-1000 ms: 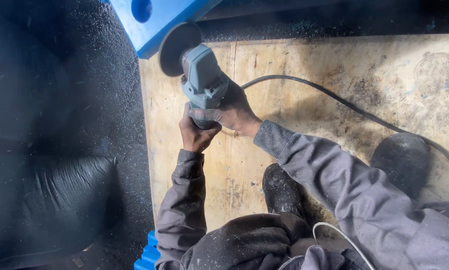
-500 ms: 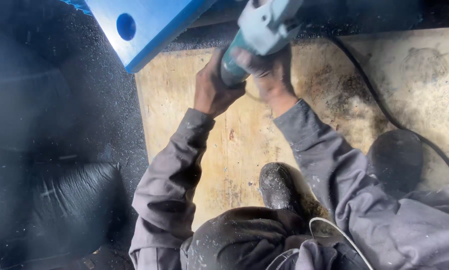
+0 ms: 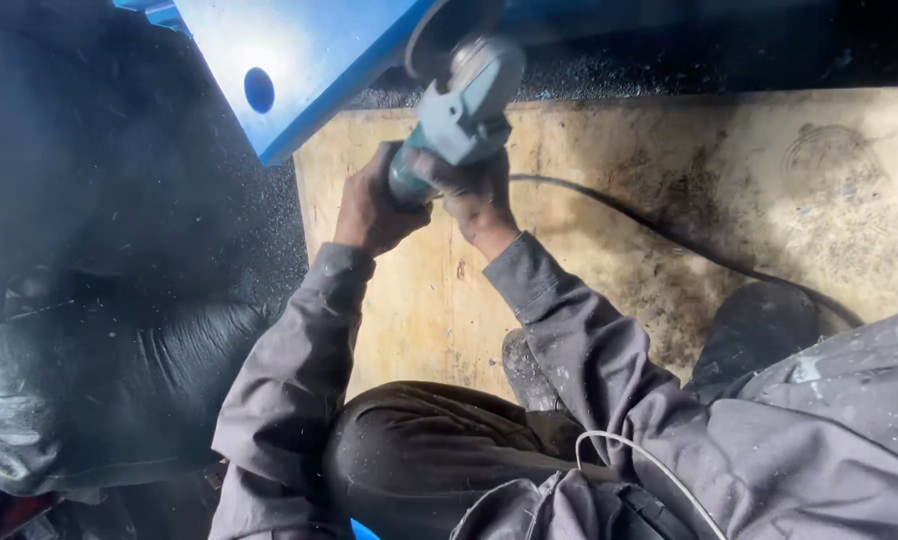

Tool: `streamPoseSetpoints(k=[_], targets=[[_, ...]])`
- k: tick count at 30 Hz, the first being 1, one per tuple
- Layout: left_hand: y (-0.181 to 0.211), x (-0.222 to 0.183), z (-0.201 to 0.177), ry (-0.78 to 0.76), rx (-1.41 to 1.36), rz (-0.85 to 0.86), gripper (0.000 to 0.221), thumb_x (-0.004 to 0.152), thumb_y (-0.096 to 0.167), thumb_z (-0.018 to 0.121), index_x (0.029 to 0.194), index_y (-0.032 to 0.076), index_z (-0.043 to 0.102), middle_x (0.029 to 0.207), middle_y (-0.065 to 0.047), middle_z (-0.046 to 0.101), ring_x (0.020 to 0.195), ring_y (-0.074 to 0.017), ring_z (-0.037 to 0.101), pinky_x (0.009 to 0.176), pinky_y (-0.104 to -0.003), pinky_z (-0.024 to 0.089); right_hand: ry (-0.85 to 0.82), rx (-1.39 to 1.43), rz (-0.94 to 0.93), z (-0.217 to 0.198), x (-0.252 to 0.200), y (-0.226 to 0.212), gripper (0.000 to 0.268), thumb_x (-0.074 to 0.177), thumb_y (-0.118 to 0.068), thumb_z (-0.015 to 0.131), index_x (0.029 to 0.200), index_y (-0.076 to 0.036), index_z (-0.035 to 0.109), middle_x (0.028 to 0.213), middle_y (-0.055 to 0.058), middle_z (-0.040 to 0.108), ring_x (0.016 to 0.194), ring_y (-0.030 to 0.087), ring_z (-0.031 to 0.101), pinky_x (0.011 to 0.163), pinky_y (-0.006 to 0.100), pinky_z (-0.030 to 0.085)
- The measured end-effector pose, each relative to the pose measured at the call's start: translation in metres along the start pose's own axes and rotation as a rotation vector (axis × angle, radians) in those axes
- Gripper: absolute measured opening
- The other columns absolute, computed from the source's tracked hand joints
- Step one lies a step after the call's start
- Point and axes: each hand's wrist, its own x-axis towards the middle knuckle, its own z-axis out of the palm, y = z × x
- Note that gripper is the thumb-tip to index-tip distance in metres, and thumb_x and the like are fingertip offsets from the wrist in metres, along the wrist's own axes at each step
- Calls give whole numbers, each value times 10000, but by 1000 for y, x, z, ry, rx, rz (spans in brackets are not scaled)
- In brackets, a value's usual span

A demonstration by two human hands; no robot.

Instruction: Use an angle grinder to smooth and refine the edges of large blue plastic blocks on a production floor.

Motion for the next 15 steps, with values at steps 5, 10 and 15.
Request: streamPoseSetpoints(k=[5, 10, 15], targets=[[21, 11, 15, -57, -9, 3, 660, 725, 165, 887, 1298, 91, 567, 1088, -152, 746, 1014, -317, 751, 857, -402, 596, 39, 21, -44, -17, 0, -21, 761, 796, -308, 947, 1335, 59, 554, 1216, 110, 657, 1079, 221, 646, 988, 373, 574], [-30, -69, 18, 40, -70, -211, 669, 677, 209, 904, 1226, 62, 551, 1040, -123, 740, 938, -215, 736, 833, -368, 595, -115, -73, -57, 23, -40, 9, 847, 756, -422, 929, 1376, -43, 495, 1282, 57, 650, 1176, 182, 666, 1023, 345, 588], [-26, -103, 4, 101, 69, -360, 647, 672, 231, 941, 1192, 75, 590, 1043, -124, 756, 956, -192, 743, 841, -375, 591, -246, -172, 87, 33, -52, 16, 884, 705, -416, 931, 1377, -13, 522, 1258, 86, 681, 1152, 198, 675, 1003, 336, 575]])
